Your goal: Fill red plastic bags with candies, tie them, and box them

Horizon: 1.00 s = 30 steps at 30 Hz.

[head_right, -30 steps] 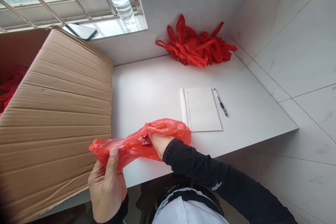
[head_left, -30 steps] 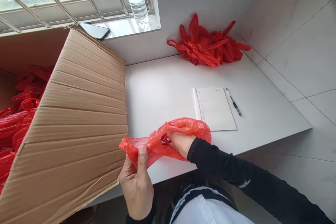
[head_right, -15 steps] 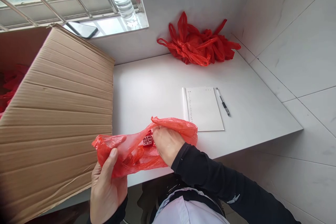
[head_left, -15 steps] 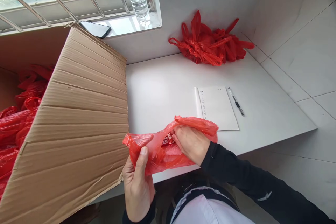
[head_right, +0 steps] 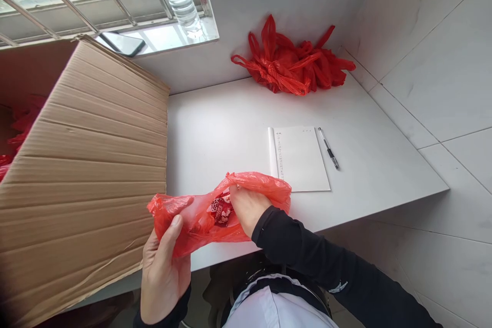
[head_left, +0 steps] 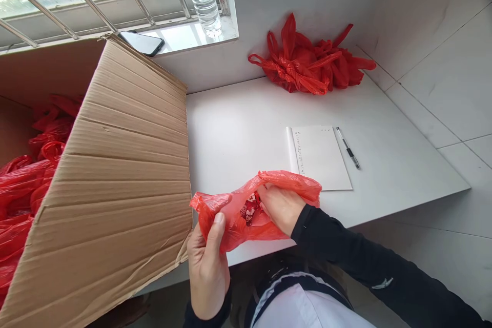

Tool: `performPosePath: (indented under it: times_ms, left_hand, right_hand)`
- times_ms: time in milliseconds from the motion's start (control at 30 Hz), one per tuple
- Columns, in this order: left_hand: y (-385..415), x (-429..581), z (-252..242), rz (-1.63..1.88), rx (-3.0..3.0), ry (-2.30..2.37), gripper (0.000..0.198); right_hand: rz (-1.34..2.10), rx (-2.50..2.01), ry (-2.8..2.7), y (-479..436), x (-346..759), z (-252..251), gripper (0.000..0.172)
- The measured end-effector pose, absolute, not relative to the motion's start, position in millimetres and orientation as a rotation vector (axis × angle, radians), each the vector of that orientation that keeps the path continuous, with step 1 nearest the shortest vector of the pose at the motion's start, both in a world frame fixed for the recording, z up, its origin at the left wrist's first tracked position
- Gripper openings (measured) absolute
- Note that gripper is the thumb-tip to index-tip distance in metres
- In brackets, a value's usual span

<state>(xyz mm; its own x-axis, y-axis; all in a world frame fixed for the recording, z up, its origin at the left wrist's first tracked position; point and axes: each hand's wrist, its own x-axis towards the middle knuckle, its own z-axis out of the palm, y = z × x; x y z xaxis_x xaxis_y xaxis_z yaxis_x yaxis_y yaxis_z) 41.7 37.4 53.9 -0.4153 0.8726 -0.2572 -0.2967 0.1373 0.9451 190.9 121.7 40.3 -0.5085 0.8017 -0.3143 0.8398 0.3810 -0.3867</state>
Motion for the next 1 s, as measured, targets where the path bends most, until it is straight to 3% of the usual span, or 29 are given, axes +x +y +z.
performPosePath:
  times_ms: [433, 533, 1000]
  left_hand:
    - [31.6, 37.4, 40.4, 1.384, 0.673, 1.426, 0.035]
    - [31.2, 36.4, 41.0, 1.393, 0.665, 1.426, 0.034]
    - [25.3, 47.5, 42.1, 1.363, 0.795, 1.445, 0.030]
  right_hand:
    - [-0.758, 1.467, 2.631, 126.3, 201.1, 33.9, 0.026]
    - [-0.732, 1.430, 2.599, 127.6, 202.6, 44.8, 0.020]
    - [-0.580, 1.414, 2.375, 125.8, 214.8, 55.8, 0.026]
